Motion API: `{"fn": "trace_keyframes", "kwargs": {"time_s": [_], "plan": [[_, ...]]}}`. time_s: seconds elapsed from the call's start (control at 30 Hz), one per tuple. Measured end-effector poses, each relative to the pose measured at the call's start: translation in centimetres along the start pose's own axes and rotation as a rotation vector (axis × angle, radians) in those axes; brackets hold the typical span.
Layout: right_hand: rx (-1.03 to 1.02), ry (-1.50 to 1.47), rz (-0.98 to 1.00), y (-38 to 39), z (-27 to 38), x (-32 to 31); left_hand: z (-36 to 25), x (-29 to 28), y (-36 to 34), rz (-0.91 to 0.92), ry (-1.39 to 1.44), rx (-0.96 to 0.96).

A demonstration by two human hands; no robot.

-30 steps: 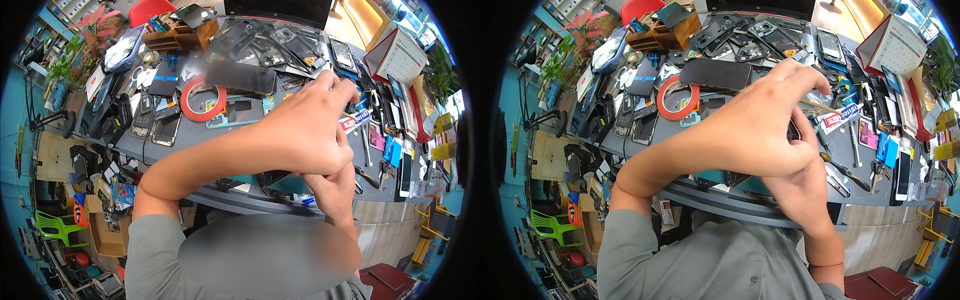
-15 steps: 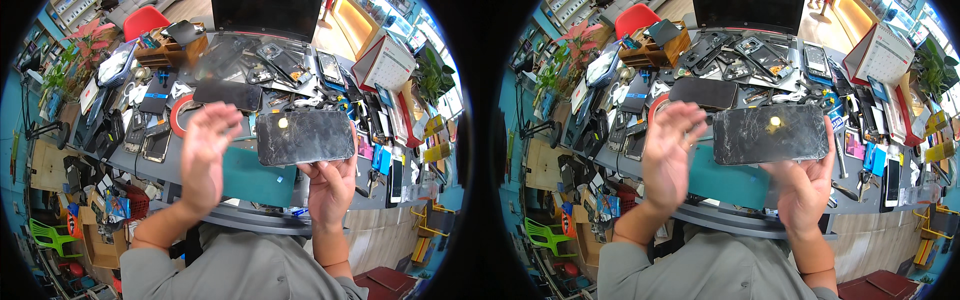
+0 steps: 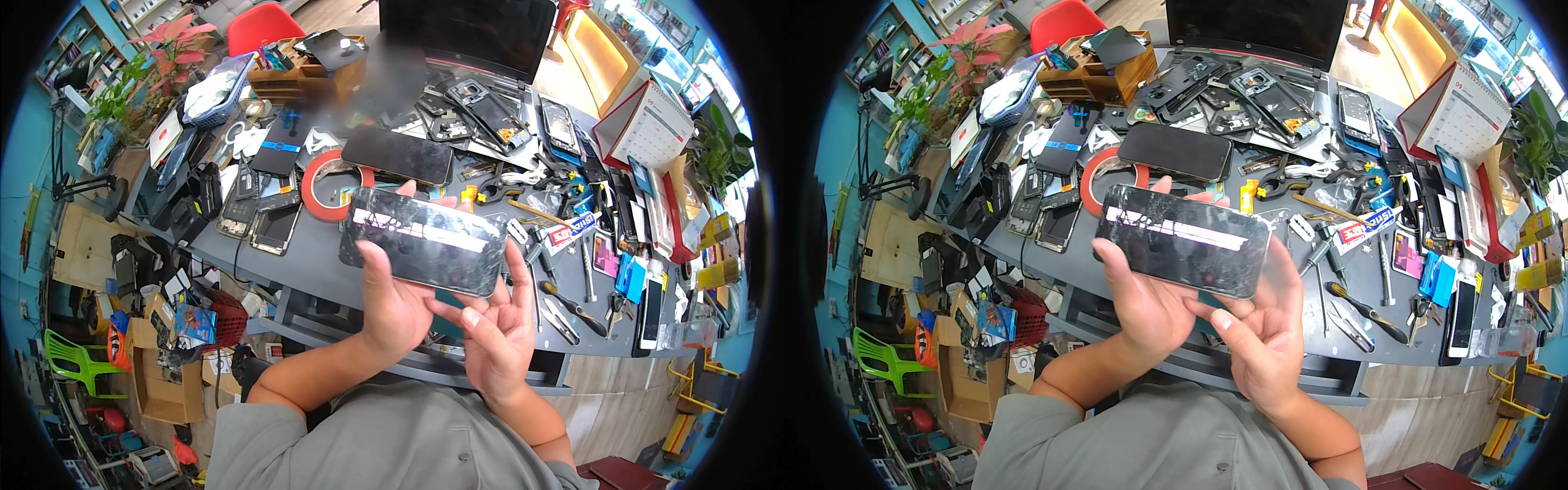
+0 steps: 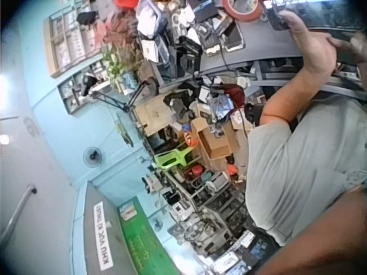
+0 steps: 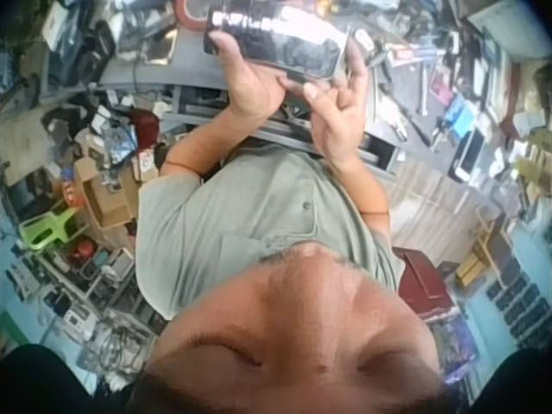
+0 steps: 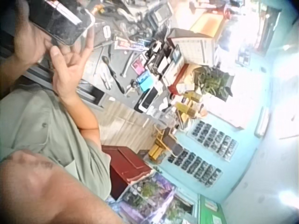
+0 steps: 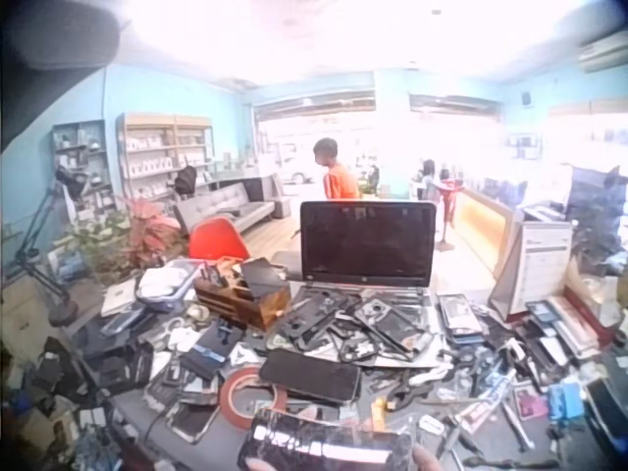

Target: The person disassembles a smartphone by removing screws from the bottom edge and prying open the casing. They then use a screwdriver to remove internal screws securing a metal bracket before detaching the bracket from the device.

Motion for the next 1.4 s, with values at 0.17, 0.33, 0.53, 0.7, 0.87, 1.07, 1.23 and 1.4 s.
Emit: {"fn": "trace_keyframes", "kwargs": {"time_s": [0.17, 0.33, 0.53, 0.7, 0.87, 1.07, 1.23, 1.4], "plan": [[-0.102, 0.555, 0.099, 0.3, 0.2, -1.5, -0.4, -1.9, -1.3, -0.026, 0.351, -0.016], [-0.499, 1.284, 0.192, 0.1, 2.7, 0.0, 1.2, -1.9, -1.4, -0.036, 0.359, -0.108], [-0.494, 1.349, 0.205, -0.1, 2.7, 0.6, 1.7, -1.5, -2.4, 0.068, 0.349, -0.134], [-0.520, 1.323, 0.169, 0.0, 2.7, 0.8, 2.0, -1.0, -3.0, 0.112, 0.327, -0.193], [-0.611, 1.355, 0.126, 0.1, 2.6, 1.7, 2.6, -1.6, -3.9, 0.097, 0.244, -0.223], [-0.874, 1.334, 0.206, 1.2, 2.7, 2.5, 3.1, -1.8, -4.5, 0.088, 0.258, -0.257], [-0.924, 1.244, 0.403, 1.9, 1.5, 3.4, 3.3, -1.9, -4.2, 0.042, 0.172, -0.320], [-0.843, 1.327, 0.530, 2.2, 0.1, 3.9, 3.6, -1.7, -4.0, -0.008, 0.170, -0.434]]}}
Point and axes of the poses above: each hand's wrist, its own y-axis away from the middle knuckle, its own x-axis out of the palm, z = x × y, the point moved 9 cm from there along -y, towards the middle knuckle, and after that the axes turned 5 degrees about -y, right-handed, at the moved point
